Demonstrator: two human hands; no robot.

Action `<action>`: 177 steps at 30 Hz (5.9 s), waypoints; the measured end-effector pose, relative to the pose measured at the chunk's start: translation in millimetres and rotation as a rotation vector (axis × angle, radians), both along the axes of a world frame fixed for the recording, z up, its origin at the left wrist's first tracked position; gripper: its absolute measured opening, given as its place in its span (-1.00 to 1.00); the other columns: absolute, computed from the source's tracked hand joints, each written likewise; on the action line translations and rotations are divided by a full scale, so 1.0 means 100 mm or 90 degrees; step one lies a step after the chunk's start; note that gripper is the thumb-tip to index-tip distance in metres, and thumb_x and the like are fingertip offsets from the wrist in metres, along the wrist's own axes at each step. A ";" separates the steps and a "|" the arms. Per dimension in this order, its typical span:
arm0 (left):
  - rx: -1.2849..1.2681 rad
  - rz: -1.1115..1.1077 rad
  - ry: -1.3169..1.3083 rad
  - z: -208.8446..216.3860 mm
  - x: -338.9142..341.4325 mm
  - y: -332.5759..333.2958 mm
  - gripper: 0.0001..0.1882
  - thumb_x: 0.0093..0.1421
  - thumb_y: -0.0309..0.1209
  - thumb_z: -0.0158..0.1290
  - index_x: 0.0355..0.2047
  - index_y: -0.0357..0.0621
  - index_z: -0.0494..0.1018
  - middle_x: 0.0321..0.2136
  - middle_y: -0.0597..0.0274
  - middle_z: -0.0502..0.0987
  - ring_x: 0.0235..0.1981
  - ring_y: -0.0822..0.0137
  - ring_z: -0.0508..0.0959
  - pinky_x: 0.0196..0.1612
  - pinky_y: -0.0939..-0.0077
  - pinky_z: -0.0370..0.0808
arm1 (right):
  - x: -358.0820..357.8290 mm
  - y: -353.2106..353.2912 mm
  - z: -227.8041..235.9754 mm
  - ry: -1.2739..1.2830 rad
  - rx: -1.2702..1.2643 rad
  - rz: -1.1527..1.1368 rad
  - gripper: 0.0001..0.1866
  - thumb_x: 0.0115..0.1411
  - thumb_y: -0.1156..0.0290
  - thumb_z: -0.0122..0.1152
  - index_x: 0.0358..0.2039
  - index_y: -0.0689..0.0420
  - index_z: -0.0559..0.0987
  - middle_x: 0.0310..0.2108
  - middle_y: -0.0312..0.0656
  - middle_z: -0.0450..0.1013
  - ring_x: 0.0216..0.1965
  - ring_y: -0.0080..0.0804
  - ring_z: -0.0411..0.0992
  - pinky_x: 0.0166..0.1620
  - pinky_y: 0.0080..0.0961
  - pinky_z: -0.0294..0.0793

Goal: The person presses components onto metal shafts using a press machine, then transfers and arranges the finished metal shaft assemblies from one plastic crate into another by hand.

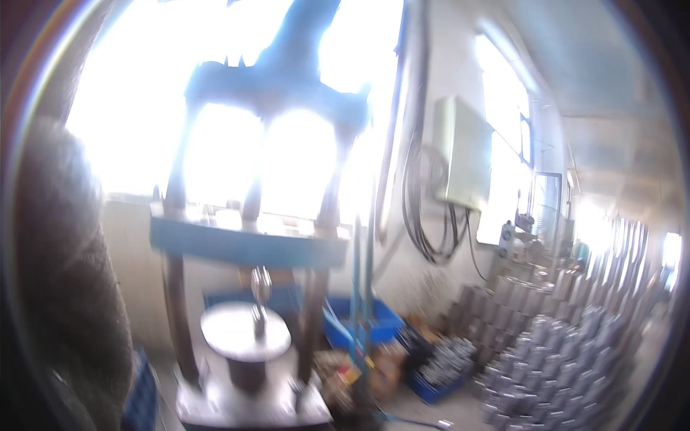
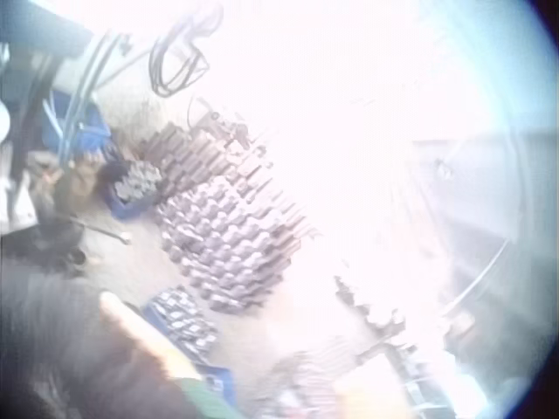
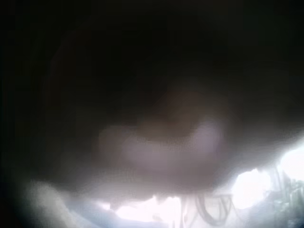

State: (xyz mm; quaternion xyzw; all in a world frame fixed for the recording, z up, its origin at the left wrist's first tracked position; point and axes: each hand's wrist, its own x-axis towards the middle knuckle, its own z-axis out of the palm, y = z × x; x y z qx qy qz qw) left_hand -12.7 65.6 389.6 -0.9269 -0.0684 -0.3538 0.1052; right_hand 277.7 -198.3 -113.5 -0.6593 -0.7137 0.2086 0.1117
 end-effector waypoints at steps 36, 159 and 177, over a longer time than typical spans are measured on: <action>-0.665 -0.334 -0.307 -2.97 -0.25 -0.55 -0.38 0.19 -0.55 0.31 0.24 -0.11 0.36 0.17 0.08 0.39 0.20 0.20 0.47 0.20 0.28 0.49 | -0.50 -0.24 1.51 0.015 0.277 -0.041 -0.71 0.08 0.33 0.41 -0.17 0.10 0.66 -0.27 -0.03 0.60 -0.21 -0.03 0.60 -0.09 -0.16 0.60; -1.507 -0.187 0.021 -5.34 0.79 -1.21 -0.67 0.32 -0.14 0.20 -0.47 -0.10 0.53 -0.64 0.33 0.51 -0.71 0.43 0.44 -0.65 0.40 0.38 | -0.90 3.91 3.01 0.051 0.542 -0.187 -0.78 0.27 0.47 0.32 -0.11 0.29 0.68 -0.08 -0.09 0.56 -0.07 -0.32 0.57 0.05 -0.46 0.56; -1.397 -0.399 -0.170 -4.79 0.40 -0.93 -0.74 0.33 -0.34 0.26 -0.09 -0.12 0.46 -0.35 0.32 0.46 -0.39 0.44 0.48 -0.35 0.46 0.52 | -0.10 0.64 3.46 -0.517 -0.064 -0.051 -0.58 0.27 -0.05 0.16 -0.18 0.05 0.67 -0.24 -0.05 0.61 -0.19 -0.04 0.62 0.02 -0.04 0.52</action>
